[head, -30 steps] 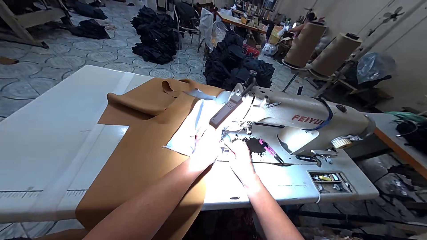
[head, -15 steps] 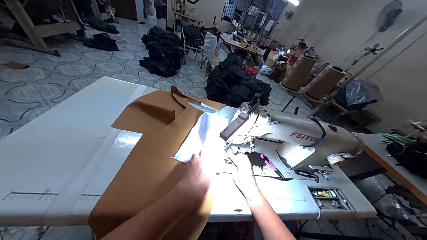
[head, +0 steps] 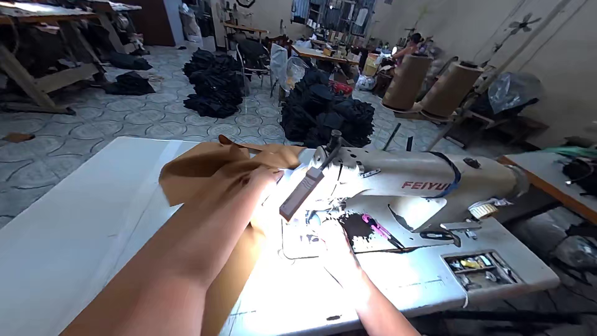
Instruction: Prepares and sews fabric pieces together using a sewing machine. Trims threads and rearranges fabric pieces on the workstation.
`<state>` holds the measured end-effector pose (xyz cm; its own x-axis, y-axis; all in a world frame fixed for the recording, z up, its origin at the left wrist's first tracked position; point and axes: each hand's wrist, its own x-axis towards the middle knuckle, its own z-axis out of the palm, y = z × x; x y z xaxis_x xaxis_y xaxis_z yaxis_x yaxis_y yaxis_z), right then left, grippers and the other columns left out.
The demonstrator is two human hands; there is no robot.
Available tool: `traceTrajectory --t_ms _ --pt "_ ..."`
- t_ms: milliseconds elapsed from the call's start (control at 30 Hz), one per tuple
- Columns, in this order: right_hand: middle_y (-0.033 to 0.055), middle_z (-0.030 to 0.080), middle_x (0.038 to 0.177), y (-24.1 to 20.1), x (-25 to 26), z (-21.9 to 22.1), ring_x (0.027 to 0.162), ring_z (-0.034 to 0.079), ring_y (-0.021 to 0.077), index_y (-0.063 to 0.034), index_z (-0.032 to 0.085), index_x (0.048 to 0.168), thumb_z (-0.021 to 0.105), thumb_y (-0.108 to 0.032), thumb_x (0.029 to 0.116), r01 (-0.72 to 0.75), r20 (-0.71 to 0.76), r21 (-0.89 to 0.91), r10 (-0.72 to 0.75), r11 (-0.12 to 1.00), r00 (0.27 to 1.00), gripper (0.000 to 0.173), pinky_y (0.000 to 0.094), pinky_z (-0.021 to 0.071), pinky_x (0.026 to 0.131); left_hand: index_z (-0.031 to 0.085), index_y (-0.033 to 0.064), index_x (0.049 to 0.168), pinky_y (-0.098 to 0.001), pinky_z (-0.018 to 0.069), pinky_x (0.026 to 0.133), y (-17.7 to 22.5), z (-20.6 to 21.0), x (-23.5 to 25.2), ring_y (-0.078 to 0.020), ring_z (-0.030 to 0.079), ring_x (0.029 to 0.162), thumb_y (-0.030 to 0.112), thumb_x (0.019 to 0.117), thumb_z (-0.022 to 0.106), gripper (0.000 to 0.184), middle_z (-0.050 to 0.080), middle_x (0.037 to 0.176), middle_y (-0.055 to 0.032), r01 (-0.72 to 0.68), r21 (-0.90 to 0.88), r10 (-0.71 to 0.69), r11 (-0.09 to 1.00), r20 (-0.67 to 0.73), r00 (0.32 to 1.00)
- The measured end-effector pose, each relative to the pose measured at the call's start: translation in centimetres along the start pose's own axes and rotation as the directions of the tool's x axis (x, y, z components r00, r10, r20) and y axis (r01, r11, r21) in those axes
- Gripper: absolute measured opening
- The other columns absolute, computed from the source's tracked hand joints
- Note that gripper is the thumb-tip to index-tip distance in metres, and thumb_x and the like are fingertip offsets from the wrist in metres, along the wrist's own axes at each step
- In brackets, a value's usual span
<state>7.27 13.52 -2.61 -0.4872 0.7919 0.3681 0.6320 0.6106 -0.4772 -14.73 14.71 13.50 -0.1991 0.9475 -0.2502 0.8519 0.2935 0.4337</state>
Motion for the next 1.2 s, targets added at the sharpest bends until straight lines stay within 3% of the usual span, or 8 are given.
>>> traceTrajectory --t_ms 233,433,533,667,733,867,1000,1200 --pt "0.0257 0.064 0.132 -0.7 0.4 -0.5 0.132 0.055 0.0421 0.0008 0.073 0.12 0.059 -0.007 0.0953 -0.121 0.106 0.048 0.116 0.991 0.988 0.03 0.0531 0.0384 0.114 0.047 -0.0082 0.144 -0.0388 0.031 0.12 2.3 0.8 2.8 -0.0302 0.043 0.144 -0.006 0.1062 0.038 0.039 0.044 0.156 -0.0221 -0.445 -0.18 0.45 0.877 -0.013 0.893" --pt "0.0248 0.056 0.145 -1.6 1.0 -1.5 0.141 0.048 0.0367 0.0064 0.062 0.134 0.055 -0.011 0.1021 -0.265 0.229 0.159 0.226 0.951 0.947 0.037 0.0466 0.0311 0.12 0.049 0.0069 0.15 -0.0665 0.0435 0.105 -6.1 0.2 0.0 -0.0456 0.056 0.129 0.003 0.0973 0.067 0.056 0.053 0.147 -0.024 -0.407 0.228 0.422 0.885 -0.023 0.906" --pt "0.0234 0.072 0.11 -1.5 -0.1 -1.2 0.107 0.07 0.033 0.008 0.072 0.11 0.063 -0.003 0.0935 -0.075 -0.161 0.291 0.126 0.954 0.979 0.021 0.0444 0.0527 0.099 0.065 0.0045 0.136 -0.0659 0.0525 0.089 -7.7 1.6 -6.1 -0.0433 0.07 0.105 0.019 0.0988 0.06 0.04 0.071 0.117 -0.0236 -0.632 0.223 0.595 0.742 0.214 0.775" --pt "0.023 0.07 0.1 -1.4 -2.5 -4.2 0.094 0.069 0.0276 0.0093 0.074 0.099 0.064 0.008 0.0826 0.246 -0.674 0.315 0.034 0.917 0.738 0.019 0.0353 0.058 0.085 0.075 -0.0004 0.115 -0.053 0.0587 0.077 -0.1 8.4 -9.7 -0.0332 0.074 0.085 0.004 0.0964 0.057 0.026 0.075 0.097 -0.0168 -0.863 0.048 0.826 0.504 0.266 0.497" --pt "0.0242 0.069 0.105 -1.0 -5.3 -6.6 0.101 0.067 0.0255 0.0118 0.072 0.102 0.058 0.008 0.0851 0.229 -0.687 0.377 0.106 0.898 0.719 0.022 0.0319 0.0557 0.09 0.072 -0.009 0.106 -0.0558 0.056 0.083 3.3 13.0 -7.6 -0.04 0.072 0.092 -0.007 0.093 0.056 0.021 0.073 0.099 -0.0246 -0.896 0.002 0.89 0.444 0.116 0.441" --pt "0.0205 0.072 0.099 2.2 -13.0 -10.1 0.097 0.069 0.0196 0.0103 0.074 0.1 0.057 0.008 0.0884 0.116 -0.634 0.317 0.12 0.941 0.764 0.021 0.0299 0.0576 0.088 0.042 -0.0019 0.153 -0.0693 0.0293 0.115 8.3 18.4 0.2 -0.047 0.037 0.147 0.01 0.1031 0.049 0.052 0.036 0.16 -0.0272 -0.905 0.11 0.898 0.41 0.127 0.422" --pt "0.0187 0.073 0.104 4.3 -23.7 -13.3 0.1 0.071 0.0248 0.0053 0.074 0.105 0.059 0.003 0.095 -0.373 -0.286 0.173 0.409 0.912 0.867 0.019 0.038 0.0571 0.092 0.043 -0.0014 0.152 -0.0698 0.0243 0.116 10.7 19.8 2.7 -0.0481 0.034 0.148 0.017 0.1089 0.04 0.047 0.041 0.158 -0.0274 -0.855 0.19 0.842 0.482 0.171 0.512" --pt "0.0259 0.068 0.121 7.6 -34.4 -11.2 0.121 0.063 0.0392 0.0035 0.071 0.117 0.051 -0.028 0.1076 -0.904 0.405 -0.226 0.879 0.362 0.25 0.039 0.0592 0.0438 0.106 0.066 -0.0092 0.113 -0.0726 0.0417 0.094 8.9 19.4 -0.4 -0.0601 0.054 0.117 0.02 0.11 0.045 0.037 0.061 0.117 -0.0366 -0.807 0.282 0.843 0.518 -0.007 0.538"
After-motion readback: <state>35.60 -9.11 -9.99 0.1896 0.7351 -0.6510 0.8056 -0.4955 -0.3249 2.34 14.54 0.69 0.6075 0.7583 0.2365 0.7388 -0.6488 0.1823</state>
